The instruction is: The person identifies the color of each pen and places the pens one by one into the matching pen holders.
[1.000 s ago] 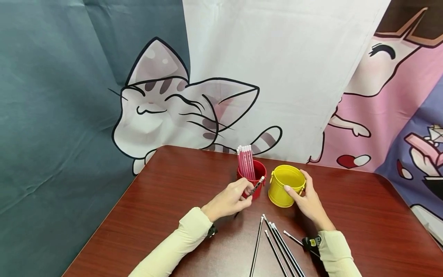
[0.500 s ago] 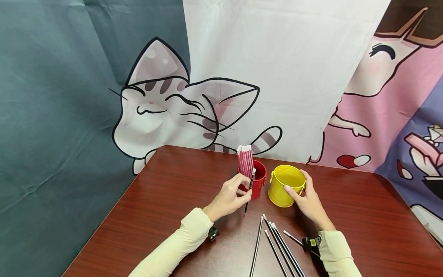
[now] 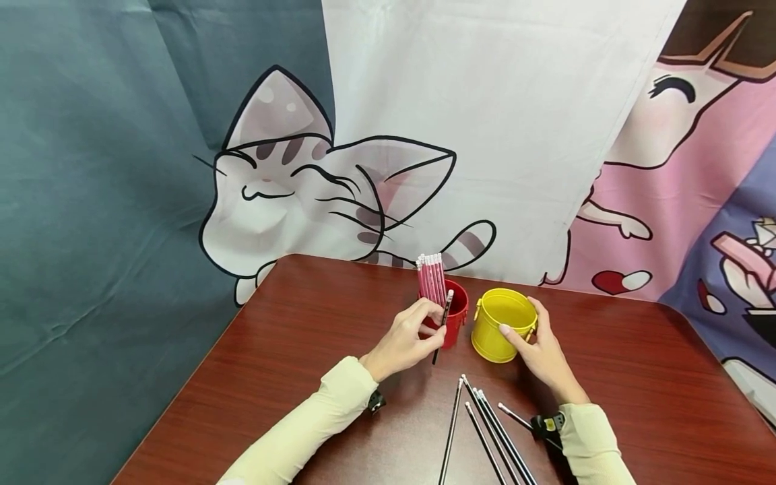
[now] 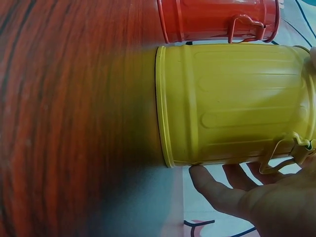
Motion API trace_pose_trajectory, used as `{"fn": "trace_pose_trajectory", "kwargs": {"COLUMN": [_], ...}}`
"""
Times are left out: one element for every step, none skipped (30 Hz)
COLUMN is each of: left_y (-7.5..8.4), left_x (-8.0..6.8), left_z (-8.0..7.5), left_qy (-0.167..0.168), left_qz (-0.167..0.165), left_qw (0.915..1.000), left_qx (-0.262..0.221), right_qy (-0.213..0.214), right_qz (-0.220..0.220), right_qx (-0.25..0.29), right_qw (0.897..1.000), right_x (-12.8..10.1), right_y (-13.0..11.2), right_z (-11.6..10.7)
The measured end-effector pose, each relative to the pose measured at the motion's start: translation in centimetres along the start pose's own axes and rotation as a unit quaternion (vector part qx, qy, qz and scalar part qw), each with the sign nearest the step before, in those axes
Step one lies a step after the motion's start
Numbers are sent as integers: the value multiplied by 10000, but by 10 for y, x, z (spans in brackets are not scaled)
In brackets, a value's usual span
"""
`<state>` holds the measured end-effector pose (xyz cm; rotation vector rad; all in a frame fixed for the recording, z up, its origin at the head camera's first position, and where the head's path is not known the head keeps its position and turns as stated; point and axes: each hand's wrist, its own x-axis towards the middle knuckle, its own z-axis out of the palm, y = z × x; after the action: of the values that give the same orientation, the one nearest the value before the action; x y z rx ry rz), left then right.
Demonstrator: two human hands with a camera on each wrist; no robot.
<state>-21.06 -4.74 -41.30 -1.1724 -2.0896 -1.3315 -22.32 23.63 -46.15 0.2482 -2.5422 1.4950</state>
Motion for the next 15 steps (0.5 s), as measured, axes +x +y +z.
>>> {"fn": "trace_pose_trajectory", "kwargs": {"left_y": [0, 0, 0, 0, 1, 1, 2, 2, 3, 3, 4, 4, 4, 4, 5], "left_x": [2, 4, 6, 8, 10, 12, 14, 16, 18, 20, 22, 24, 26, 29, 32], "left_z": [0, 0, 0, 0, -1, -1, -1, -1, 0, 0, 0, 1, 1, 2, 3], "left_qy": [-30, -53, -70, -83, -88, -80, -74, -64, -54, -40, -31, -28, -19, -5, 16], "left_qz": [5, 16, 27, 40, 60, 87, 112, 134, 141, 148, 154, 159, 170, 185, 201], "left_qw": [10000, 10000, 10000, 10000, 9999, 9999, 9999, 9999, 9999, 9999, 9999, 9999, 9998, 9998, 9998], "left_qx": [-1, -1, 9, 6, 9, 19, 43, 56, 59, 54, 48, 37, 30, 14, 26], "right_qy": [2, 6, 8, 11, 14, 14, 16, 17, 22, 23, 26, 27, 32, 39, 47], "right_qz": [4, 8, 9, 11, 14, 14, 15, 12, 9, 9, 2, -4, -9, -15, -17], "right_qx": [5, 8, 10, 6, -1, -8, -10, -10, -13, -21, -24, -30, -36, -49, -58], "right_qw": [10000, 10000, 10000, 10000, 10000, 10000, 10000, 10000, 10000, 10000, 10000, 10000, 10000, 10000, 10000], "right_x": [0, 0, -1, -1, -1, -1, -1, -1, -1, -1, -1, -1, -1, -1, -1], "right_y": [0, 1, 1, 1, 1, 1, 1, 0, 0, 0, 0, -1, -1, -2, -2], "right_z": [0, 0, 0, 0, 0, 0, 0, 0, 0, -1, -1, -1, -1, -1, -1]}}
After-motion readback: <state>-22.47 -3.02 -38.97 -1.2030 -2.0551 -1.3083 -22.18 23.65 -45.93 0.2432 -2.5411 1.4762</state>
